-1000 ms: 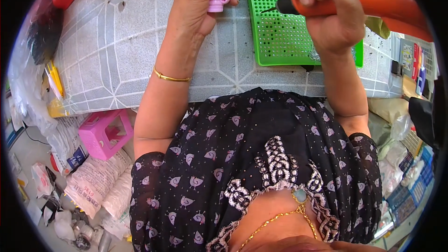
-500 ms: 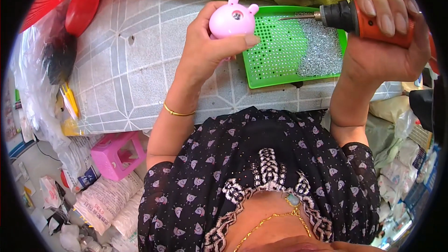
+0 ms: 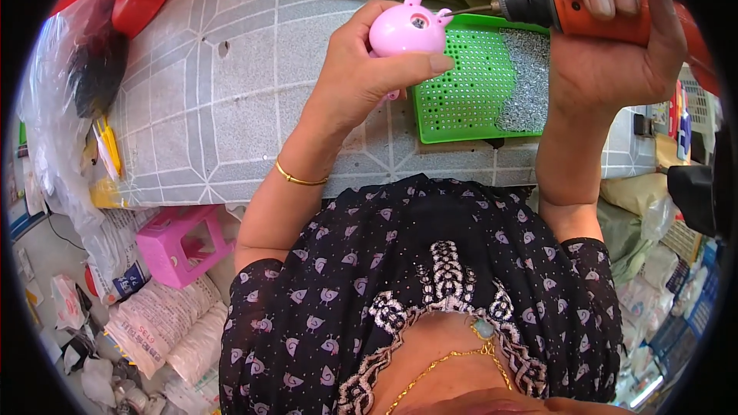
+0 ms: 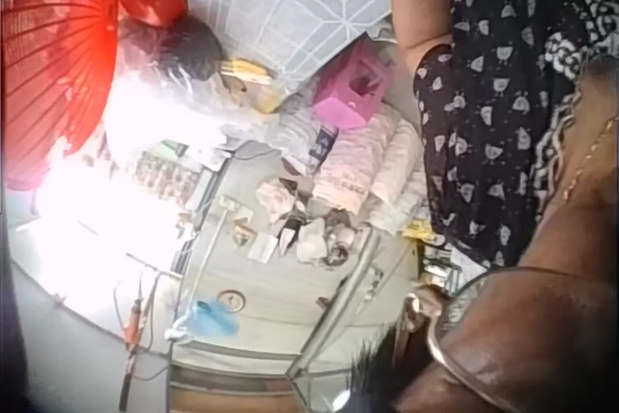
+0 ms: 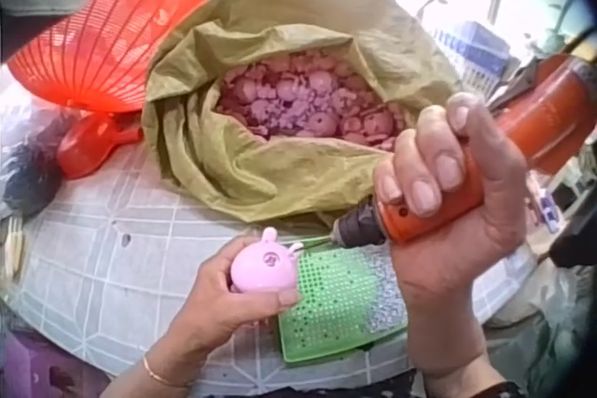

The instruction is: Assembling small plastic toy characters using a handheld power drill to create fittings.

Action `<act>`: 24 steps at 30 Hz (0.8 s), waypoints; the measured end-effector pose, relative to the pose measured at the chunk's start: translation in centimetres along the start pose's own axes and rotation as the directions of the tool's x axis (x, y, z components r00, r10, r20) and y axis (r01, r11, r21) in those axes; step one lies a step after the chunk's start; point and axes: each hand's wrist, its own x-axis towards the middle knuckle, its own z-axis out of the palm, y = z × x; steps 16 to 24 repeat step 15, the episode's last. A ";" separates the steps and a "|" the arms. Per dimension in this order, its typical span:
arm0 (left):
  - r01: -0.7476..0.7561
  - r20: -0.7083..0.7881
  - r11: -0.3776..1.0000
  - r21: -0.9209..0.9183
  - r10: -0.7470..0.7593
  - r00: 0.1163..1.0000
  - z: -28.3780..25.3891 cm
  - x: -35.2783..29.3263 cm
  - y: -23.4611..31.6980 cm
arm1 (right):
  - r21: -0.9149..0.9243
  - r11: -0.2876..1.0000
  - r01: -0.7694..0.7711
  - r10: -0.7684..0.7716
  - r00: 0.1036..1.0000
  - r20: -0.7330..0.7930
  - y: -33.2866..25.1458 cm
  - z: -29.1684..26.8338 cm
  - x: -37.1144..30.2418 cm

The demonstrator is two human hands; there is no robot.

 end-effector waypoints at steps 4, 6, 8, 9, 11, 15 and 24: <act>-0.002 0.004 0.999 0.035 0.001 1.000 -0.3 0.0 -0.1 | 0.055 0.998 -0.008 0.003 0.997 0.082 0.3 0.3 -0.3; -0.010 -0.017 0.999 0.033 0.011 1.000 -0.2 -0.1 0.0 | 0.051 0.999 -0.009 0.004 0.996 0.084 0.5 0.4 -0.4; -0.018 -0.036 0.999 0.033 0.019 0.999 -0.1 -0.1 0.0 | 0.034 0.999 0.003 -0.006 0.996 0.090 0.6 0.4 -0.4; -0.019 -0.049 1.000 0.019 0.020 0.999 -0.1 -0.1 0.0 | 0.033 0.999 0.002 -0.005 0.996 0.090 0.6 0.5 -0.5; -0.018 -0.056 1.000 0.004 0.019 0.998 0.0 -0.1 0.1 | 0.008 1.000 0.003 -0.004 0.995 0.105 0.5 0.4 -0.5; -0.078 -0.075 0.992 0.096 0.085 0.994 0.0 -0.2 -0.1 | 0.092 0.995 -0.046 0.038 0.996 0.081 0.9 0.3 -0.4; -0.078 -0.075 0.992 0.096 0.085 0.994 0.0 -0.2 -0.1 | 0.092 0.995 -0.046 0.038 0.996 0.081 0.9 0.3 -0.4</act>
